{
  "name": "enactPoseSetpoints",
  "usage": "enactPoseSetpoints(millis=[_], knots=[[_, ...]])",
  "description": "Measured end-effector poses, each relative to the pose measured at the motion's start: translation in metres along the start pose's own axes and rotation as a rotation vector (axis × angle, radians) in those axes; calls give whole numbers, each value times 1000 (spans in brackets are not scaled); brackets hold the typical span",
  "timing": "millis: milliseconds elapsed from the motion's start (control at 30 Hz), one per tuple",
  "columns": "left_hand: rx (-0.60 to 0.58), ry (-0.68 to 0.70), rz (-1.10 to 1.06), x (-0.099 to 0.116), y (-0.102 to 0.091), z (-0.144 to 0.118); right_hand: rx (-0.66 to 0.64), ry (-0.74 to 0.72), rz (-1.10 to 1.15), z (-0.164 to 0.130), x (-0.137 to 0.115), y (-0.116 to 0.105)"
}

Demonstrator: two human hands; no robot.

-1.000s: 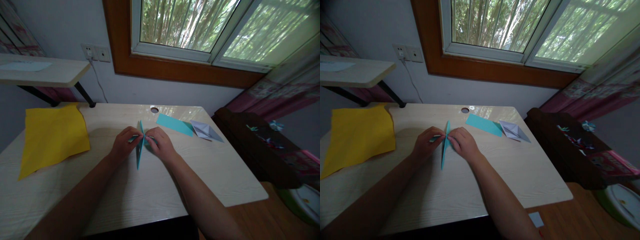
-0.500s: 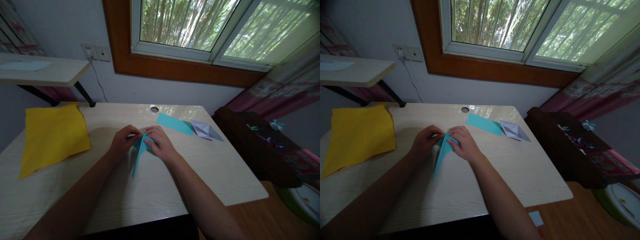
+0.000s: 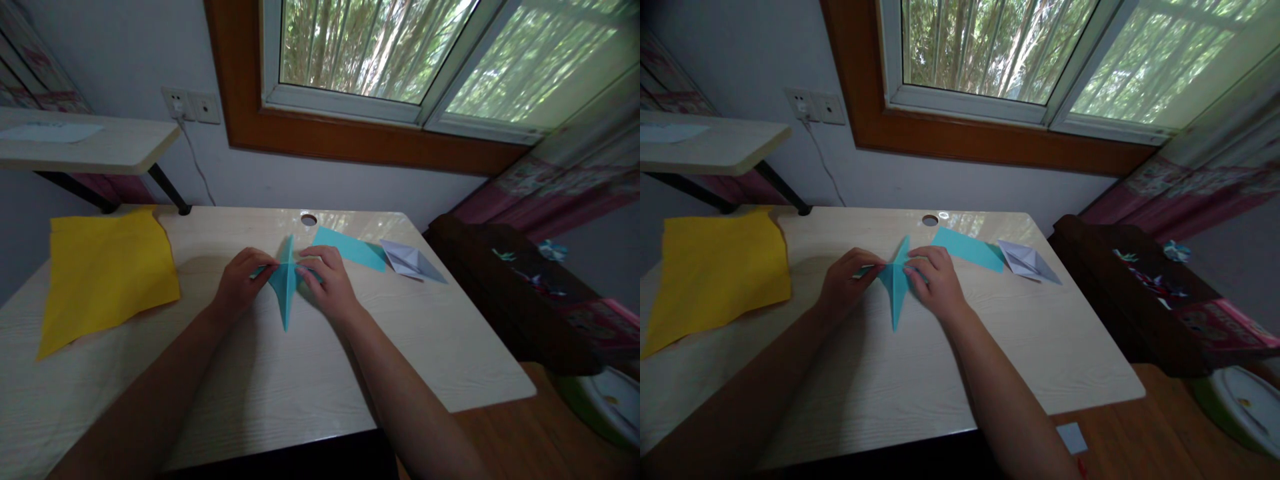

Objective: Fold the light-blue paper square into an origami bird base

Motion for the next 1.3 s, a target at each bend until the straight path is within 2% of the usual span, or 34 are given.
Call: enactPoseSetpoints(millis=[133,267,400,500,567,767,867,1000,1200,1300], knots=[[-60,41,157,-1,1,-3,48,29,-106,0,8,-5],[-181,18,316,-7,8,-5,36,44,-137,0,10,-5],[-345,-37,396,-16,16,-10,-157,16,-135,-5,8,11],[-422,-70,402,-21,21,-14,-335,-24,-146,-12,8,27],[-459,-87,426,-25,23,-17,-407,-27,-161,-17,11,35],[-567,-165,472,-37,30,-28,-454,-77,-146,-27,25,46],[-607,-240,507,-39,29,-30,-494,-63,-156,-30,33,46],[-622,-303,540,-36,25,-27,-585,49,-232,-33,44,44],[-642,-298,595,-33,15,-21,-672,94,-207,-30,49,35],[-633,-231,547,-39,14,-23,-688,78,-180,-28,48,32]])
Point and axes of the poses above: each hand's wrist, its own z-axis towards the middle knuckle, its own y-axis out of the palm, x = y × z, the point moved 5 cm from there along z, towards the middle knuckle, and after that the axes turned 13 degrees about -z, right-handed, at the moved point
